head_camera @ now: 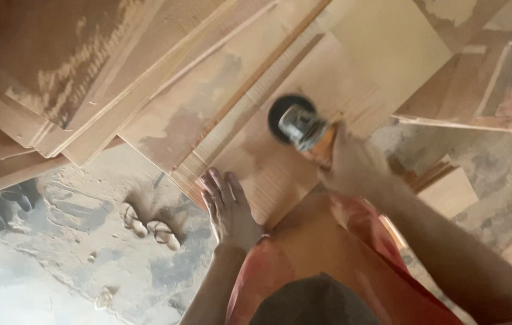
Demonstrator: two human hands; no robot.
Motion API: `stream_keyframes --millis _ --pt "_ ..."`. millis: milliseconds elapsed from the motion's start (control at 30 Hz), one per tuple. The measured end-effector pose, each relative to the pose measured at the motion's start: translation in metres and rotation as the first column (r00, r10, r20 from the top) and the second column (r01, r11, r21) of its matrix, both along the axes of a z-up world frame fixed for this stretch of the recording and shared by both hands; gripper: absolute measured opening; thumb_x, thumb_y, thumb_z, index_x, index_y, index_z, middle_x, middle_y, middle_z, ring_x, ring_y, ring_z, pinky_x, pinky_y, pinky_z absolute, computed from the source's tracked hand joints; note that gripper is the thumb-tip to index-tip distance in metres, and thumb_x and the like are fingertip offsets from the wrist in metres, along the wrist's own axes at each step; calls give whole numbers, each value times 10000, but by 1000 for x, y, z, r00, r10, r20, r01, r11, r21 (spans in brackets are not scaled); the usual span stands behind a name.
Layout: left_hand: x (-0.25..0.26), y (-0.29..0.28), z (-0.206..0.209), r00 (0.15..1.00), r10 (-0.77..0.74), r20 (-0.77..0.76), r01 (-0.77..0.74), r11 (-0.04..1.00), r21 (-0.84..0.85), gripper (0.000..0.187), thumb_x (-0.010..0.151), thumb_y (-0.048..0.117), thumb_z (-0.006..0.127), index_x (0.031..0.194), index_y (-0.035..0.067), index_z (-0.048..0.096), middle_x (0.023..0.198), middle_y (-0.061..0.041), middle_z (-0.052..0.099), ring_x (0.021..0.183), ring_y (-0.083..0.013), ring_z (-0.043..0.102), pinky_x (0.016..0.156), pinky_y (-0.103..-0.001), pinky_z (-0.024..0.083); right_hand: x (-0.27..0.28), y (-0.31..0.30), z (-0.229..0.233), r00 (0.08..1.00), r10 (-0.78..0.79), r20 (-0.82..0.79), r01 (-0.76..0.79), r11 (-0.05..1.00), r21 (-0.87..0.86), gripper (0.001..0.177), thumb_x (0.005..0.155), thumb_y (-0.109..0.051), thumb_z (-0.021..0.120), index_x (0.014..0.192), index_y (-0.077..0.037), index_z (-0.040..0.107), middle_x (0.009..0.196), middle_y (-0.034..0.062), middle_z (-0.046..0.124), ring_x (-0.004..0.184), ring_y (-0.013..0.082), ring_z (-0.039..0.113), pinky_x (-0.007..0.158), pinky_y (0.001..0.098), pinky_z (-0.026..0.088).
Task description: The person uses an electric sander to smooth the surface of several wooden planks. They systematically move the sander across each plank, then flip the plank over to sand the other side before moving on to the next piece in the stack.
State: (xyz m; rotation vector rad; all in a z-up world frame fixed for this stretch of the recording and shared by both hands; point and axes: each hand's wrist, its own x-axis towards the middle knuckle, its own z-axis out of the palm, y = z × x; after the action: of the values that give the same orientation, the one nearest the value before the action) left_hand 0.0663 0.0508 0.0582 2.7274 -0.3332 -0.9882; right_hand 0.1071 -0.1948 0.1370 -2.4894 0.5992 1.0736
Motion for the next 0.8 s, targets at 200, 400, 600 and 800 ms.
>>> stream_keyframes --millis 200,400,600,800 --pt "6 -4 2 996 -78 -45 81 994 76 1465 527 503 960 1530 -115 89 1605 -397 -30 1486 -617 -37 1243 -604 68 8 -69 -12 942 -94 322 122 990 -67 752 733 -227 813 1281 100 415 997 339 689 935 507 701 824 556 566" --pt "1 0 -5 992 -103 71 102 995 20 1412 551 467 949 1521 -132 117 1580 -434 -7 1448 -665 -8 1212 -634 81 17 -114 -38 871 -133 473 188 980 -70 750 743 -233 819 1249 135 407 1022 358 677 949 516 695 818 547 569" --pt "0 0 -9 994 -87 66 85 996 24 1507 460 504 973 1543 -118 129 1589 -416 -3 1462 -648 -14 1224 -636 78 14 -102 -45 827 -182 532 240 970 -41 736 786 -241 835 1255 120 398 1043 342 677 952 490 706 785 522 580" --pt "9 -7 11 998 -62 9 62 998 3 1582 399 572 978 1507 -144 105 1573 -440 -24 1464 -633 -65 1218 -645 21 -19 -31 -24 923 -260 284 235 965 118 726 757 -199 753 1303 80 364 1007 302 682 890 446 735 742 509 603"
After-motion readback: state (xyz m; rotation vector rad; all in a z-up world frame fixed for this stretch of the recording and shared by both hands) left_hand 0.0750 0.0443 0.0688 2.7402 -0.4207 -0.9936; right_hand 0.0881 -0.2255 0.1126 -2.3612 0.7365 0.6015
